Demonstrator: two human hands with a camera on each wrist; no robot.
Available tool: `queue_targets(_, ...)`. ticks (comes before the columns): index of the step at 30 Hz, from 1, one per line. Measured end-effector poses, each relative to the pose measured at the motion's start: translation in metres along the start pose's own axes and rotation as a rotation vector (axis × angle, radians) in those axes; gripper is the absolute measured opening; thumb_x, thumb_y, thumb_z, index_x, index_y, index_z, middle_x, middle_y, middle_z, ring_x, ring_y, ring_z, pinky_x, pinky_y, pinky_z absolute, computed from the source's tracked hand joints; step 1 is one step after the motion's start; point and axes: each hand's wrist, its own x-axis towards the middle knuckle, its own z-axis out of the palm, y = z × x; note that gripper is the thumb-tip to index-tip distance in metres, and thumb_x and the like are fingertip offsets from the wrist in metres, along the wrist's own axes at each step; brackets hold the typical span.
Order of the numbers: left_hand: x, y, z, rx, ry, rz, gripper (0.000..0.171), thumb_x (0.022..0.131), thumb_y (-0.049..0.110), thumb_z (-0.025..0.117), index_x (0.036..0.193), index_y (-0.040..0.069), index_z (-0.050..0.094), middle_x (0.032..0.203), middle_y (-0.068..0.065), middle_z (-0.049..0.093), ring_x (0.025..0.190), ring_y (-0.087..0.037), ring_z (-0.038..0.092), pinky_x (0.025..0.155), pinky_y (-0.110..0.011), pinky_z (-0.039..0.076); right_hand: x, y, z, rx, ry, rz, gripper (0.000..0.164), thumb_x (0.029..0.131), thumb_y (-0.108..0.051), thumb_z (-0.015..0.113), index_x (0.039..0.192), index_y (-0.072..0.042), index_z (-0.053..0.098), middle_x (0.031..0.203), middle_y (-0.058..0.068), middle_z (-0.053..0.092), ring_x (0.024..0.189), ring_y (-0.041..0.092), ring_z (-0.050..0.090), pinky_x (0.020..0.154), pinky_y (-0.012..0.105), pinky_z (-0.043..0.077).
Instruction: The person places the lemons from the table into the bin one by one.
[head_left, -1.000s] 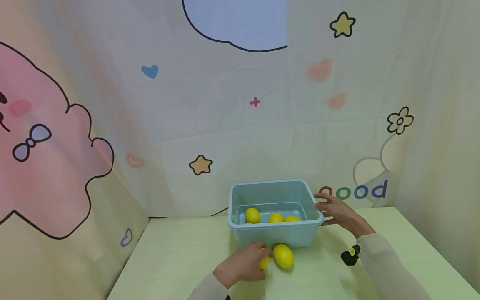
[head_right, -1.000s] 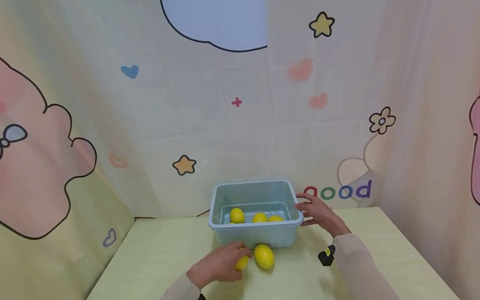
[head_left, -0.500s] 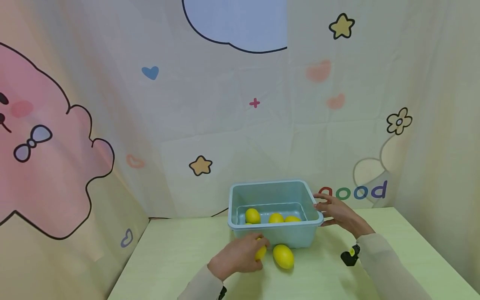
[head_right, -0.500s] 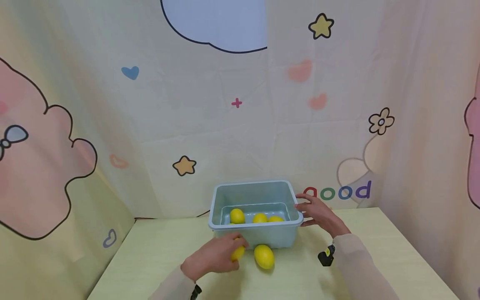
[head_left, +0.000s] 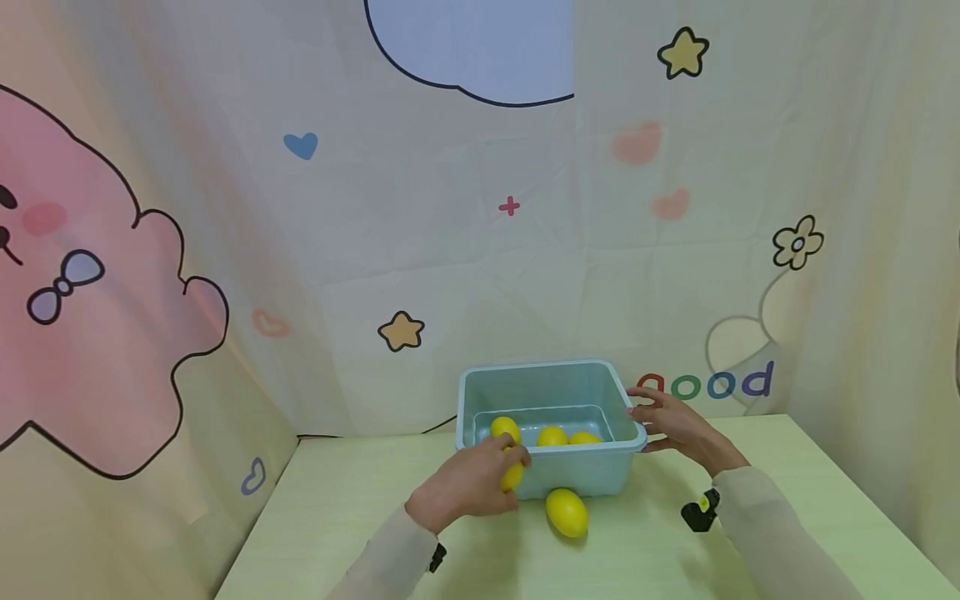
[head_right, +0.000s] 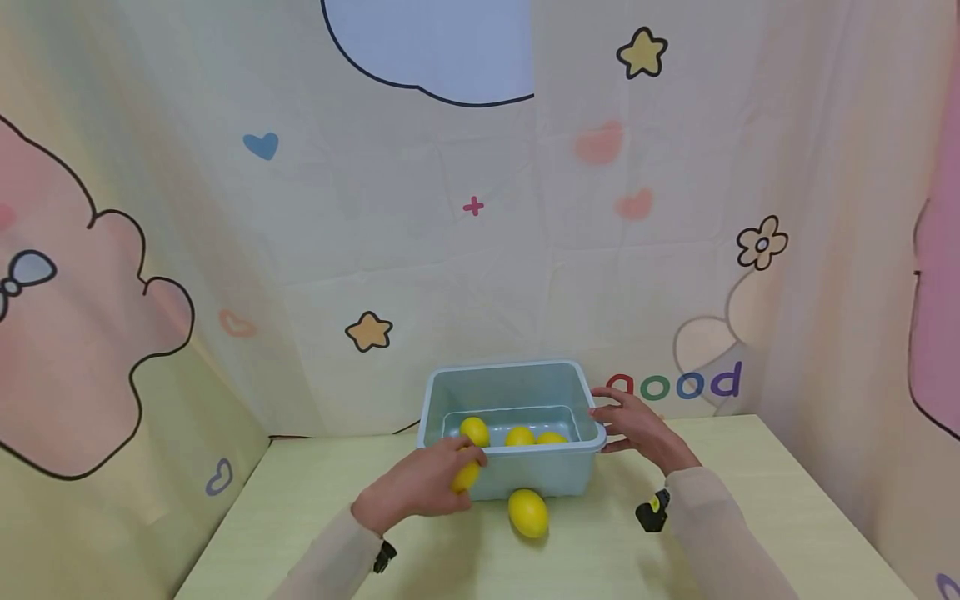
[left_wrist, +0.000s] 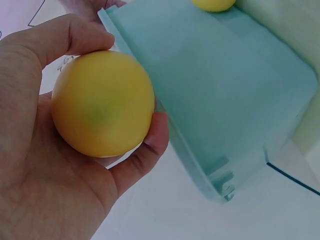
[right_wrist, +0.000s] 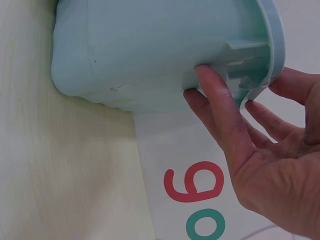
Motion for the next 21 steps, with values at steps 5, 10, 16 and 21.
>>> queue_targets(5,0.003,-0.003,-0.008,-0.004,0.020,0.004,0.042,0.081,0.022,0.071,0.121,0.019,0.063,0.117,0.002,0.057,0.085,-0.010,0.049,0.066,-0.020,0.045,-0.001,0.000,0.000,0.002,0.001,0.001,0.066,0.098,-0.028,0.058,0.153,-0.009,0.027,0.142,0.029,0.047,0.100,0.025,0.067,0.081,0.042,0.060)
queue_targets(10,0.007,-0.004,-0.016,-0.026,0.023,-0.009,0.041,0.081,0.021,0.070,0.121,0.020,0.062,0.120,0.001,0.057,0.080,-0.009,0.050,0.062,-0.019,0.043,-0.002,-0.001,0.000,0.002,0.004,0.002,0.066,0.097,-0.028,0.059,0.153,-0.009,0.028,0.142,0.029,0.047,0.101,0.026,0.067,0.081,0.042,0.060)
queue_targets(16,0.013,-0.006,-0.028,-0.030,0.022,-0.044,0.040,0.083,0.024,0.070,0.123,0.022,0.061,0.116,0.002,0.057,0.078,-0.009,0.051,0.061,-0.019,0.044,-0.002,-0.001,0.000,0.001,0.003,0.001,0.065,0.098,-0.028,0.058,0.153,-0.009,0.028,0.142,0.029,0.047,0.103,0.027,0.067,0.081,0.042,0.060)
queue_targets(21,0.020,-0.010,-0.035,-0.042,0.027,-0.046,0.041,0.085,0.024,0.070,0.124,0.021,0.061,0.117,0.002,0.057,0.082,-0.010,0.051,0.064,-0.019,0.046,-0.002,-0.002,0.000,0.000,0.003,0.002,0.066,0.098,-0.027,0.058,0.153,-0.009,0.028,0.143,0.028,0.047,0.102,0.027,0.066,0.081,0.041,0.060)
